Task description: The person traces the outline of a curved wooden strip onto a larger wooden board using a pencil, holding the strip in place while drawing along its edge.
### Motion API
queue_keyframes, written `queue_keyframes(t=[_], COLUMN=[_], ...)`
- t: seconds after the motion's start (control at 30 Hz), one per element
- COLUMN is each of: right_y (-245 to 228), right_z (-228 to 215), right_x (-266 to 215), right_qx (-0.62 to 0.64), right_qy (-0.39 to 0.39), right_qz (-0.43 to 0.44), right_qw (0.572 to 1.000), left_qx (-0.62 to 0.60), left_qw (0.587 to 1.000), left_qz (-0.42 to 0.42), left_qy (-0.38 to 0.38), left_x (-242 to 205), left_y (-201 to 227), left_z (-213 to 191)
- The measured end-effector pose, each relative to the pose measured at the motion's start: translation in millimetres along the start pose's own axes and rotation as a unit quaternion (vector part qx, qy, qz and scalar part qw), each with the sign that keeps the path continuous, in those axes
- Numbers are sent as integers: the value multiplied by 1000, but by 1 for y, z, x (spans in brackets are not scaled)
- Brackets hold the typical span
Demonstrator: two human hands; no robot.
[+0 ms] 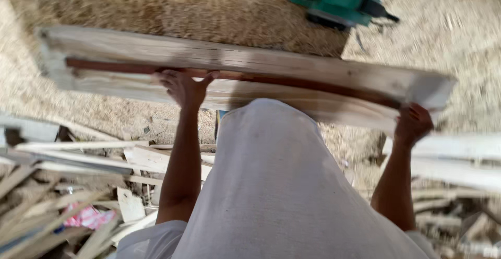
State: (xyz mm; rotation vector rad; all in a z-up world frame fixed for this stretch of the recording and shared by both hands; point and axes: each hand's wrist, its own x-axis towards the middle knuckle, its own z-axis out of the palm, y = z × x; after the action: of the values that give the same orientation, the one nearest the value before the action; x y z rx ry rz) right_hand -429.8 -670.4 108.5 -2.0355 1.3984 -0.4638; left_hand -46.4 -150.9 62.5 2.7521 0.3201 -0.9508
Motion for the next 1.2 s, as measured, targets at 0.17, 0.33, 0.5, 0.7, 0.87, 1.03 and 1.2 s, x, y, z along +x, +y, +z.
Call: queue_keyframes(t=[0.17, 0.33, 0.5, 0.7, 0.87, 1.03, 1.2], right_y=[-132, -279, -394, -465, -481, -504, -530], right_z=[64, 195, 338, 476, 546, 612, 655], right_x=[-19, -79, -175, -275, -322, -363, -386], right_qx=[95, 52, 210, 123, 95, 73, 13], right_qy=[-218, -500, -635, -577, -533, -519, -516], right_qz=[-129, -103, -271, -499, -584, -609, -622], right_qw=[963, 858, 692, 635, 605, 595, 589], left_qx=[61, -1, -14, -49, -74, -121, -16], left_qw=[998, 999, 999, 995, 990, 982, 990], left_qz=[16, -28, -26, 4, 9, 15, -4], left_qy=[-25, 21, 17, 91, 122, 145, 142], left_x=[2, 5, -3, -3, 5, 6, 11], left_y=[8, 14, 8, -1, -9, -8, -9], left_z=[-10, -17, -24, -14, -6, 7, -4])
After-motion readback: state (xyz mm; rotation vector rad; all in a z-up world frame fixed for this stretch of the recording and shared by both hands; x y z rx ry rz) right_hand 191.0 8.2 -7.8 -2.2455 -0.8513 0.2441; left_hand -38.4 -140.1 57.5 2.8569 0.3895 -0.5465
